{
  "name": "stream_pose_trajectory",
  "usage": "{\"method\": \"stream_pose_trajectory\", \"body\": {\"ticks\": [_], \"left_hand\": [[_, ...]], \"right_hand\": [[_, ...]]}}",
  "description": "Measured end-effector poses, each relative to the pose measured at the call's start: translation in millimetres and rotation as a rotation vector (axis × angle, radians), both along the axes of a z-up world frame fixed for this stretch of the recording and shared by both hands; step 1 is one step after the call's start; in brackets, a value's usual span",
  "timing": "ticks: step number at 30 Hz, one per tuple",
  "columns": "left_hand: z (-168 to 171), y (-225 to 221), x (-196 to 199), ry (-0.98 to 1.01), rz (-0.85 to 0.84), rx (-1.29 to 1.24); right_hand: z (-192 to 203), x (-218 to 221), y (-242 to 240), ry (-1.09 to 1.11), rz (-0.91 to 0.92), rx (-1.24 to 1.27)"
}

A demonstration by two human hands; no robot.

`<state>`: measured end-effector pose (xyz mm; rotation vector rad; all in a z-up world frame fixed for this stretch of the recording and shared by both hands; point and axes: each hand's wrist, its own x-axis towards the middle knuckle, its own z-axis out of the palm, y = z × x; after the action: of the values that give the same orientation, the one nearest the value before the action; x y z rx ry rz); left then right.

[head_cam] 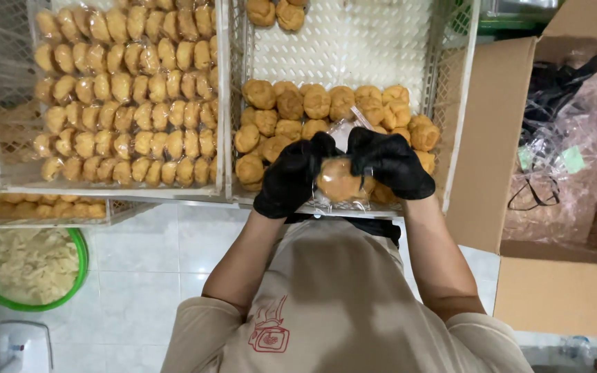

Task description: Packaging individual bread rolls into small plastic bags from a large crate

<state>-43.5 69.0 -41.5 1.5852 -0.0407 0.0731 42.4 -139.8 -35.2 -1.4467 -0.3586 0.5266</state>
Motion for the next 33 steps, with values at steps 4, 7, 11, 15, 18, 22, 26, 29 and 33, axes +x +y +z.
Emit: {"method": "stream_pose_trajectory", "body": {"ticks": [4, 7, 11, 15, 18, 22, 26, 29, 33], "left_hand": [[-7.0, 18.4, -8.2, -0.004, -0.102, 0.273], [59.3, 69.2, -23.2, 0.035, 0.031, -0.295], [89.1, 116.5, -40.6, 0.121, 0.47, 0.121], [81.4, 125.5, -50.0, 0.056, 0.518, 0.905], [68.0, 81.9, -30.7, 0.126, 0.419, 0.793], [26.9, 13.9, 12.1, 0.066, 0.158, 0.657], [-43.0, -23.3, 53.7, -0.078, 0.229, 1.01], [-56.0, -23.6, 66.5, -0.02, 0.138, 0.883], [-55.2, -15.0, 62.0, 0.083, 0.168, 0.627]], "right_hand": [[-0.1, 29.7, 33.3, -0.064, 0.066, -0.071], [-4.6, 77.2, 61.4, -0.108, 0.107, -0.119], [-56.3, 163.3, 94.6, -0.169, 0.148, -0.161], [-148.1, 237.5, 152.7, -0.51, -0.255, -0.435], [-145.8, 236.5, 169.2, -0.61, -0.336, -0.399], [-131.5, 228.5, 168.7, -0.623, -0.33, -0.318], [-113.0, 228.0, 136.8, -0.525, -0.382, -0.216], [-39.1, 183.2, 94.2, -0.199, -0.285, -0.008], [18.3, 88.8, 19.3, 0.022, 0.02, 0.039]]}}
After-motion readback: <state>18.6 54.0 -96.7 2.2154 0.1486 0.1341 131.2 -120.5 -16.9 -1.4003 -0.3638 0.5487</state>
